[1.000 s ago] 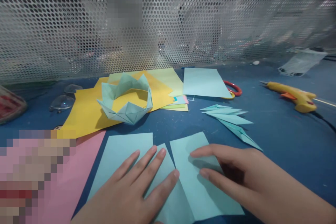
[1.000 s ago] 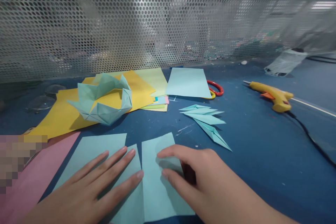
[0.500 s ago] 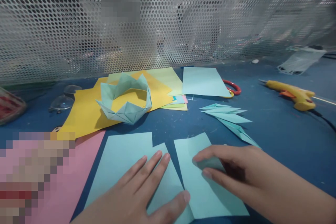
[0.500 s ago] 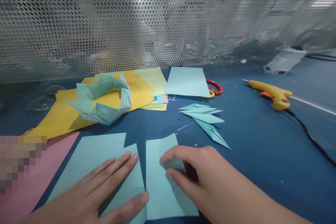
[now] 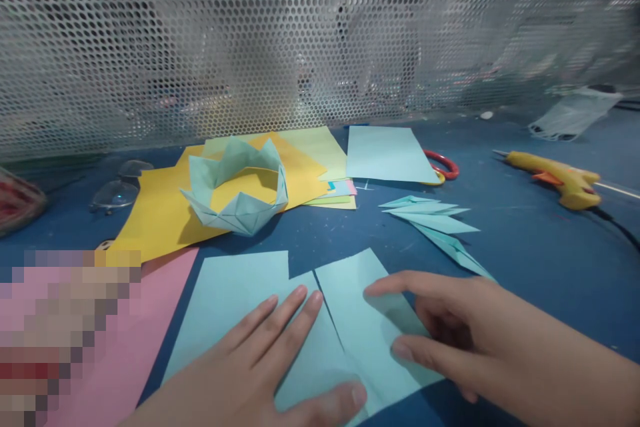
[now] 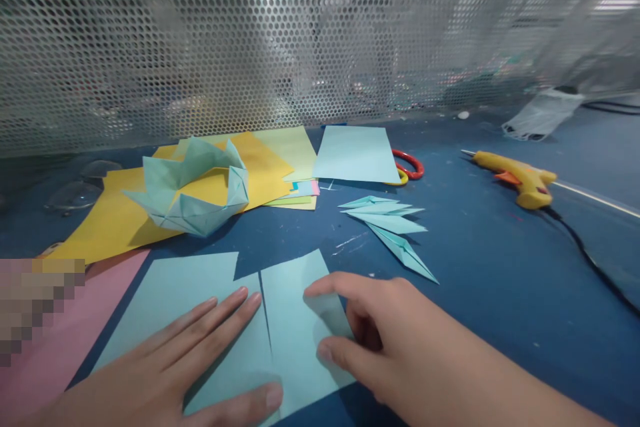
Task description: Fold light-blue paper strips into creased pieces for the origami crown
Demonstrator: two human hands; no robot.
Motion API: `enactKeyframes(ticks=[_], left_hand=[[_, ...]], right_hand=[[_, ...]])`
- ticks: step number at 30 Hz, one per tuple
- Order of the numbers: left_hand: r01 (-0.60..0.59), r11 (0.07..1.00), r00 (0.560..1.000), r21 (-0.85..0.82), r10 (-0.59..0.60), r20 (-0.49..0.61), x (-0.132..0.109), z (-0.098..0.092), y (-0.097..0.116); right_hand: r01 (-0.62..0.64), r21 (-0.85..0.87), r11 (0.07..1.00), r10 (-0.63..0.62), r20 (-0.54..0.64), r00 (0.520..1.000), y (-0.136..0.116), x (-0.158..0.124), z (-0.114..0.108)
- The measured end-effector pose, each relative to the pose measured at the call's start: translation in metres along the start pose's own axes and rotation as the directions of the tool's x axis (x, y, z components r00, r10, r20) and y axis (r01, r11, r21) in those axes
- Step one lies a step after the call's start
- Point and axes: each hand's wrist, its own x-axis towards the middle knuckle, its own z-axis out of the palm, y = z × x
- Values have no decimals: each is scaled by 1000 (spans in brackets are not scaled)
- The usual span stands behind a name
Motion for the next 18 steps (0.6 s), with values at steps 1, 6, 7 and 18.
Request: enactKeyframes(ticks=[1, 6, 7, 18], left_hand=[[8, 999, 1000, -37, -8, 0, -3, 4, 2], [11, 982, 1000, -188, -15, -19, -7, 13, 8], [2, 978, 1000, -208, -6, -22, -6, 13, 7], [-48, 992, 997, -119, 39, -71, -10, 17, 11]], right_hand=[[6, 3, 1000, -5, -31, 1000, 0, 0, 1], [47, -31, 998, -51, -158, 986, 1, 0, 8], [51, -41, 998, -57, -161, 985, 2, 1, 9], [63, -37, 997, -66, -102, 993, 26, -5, 16]])
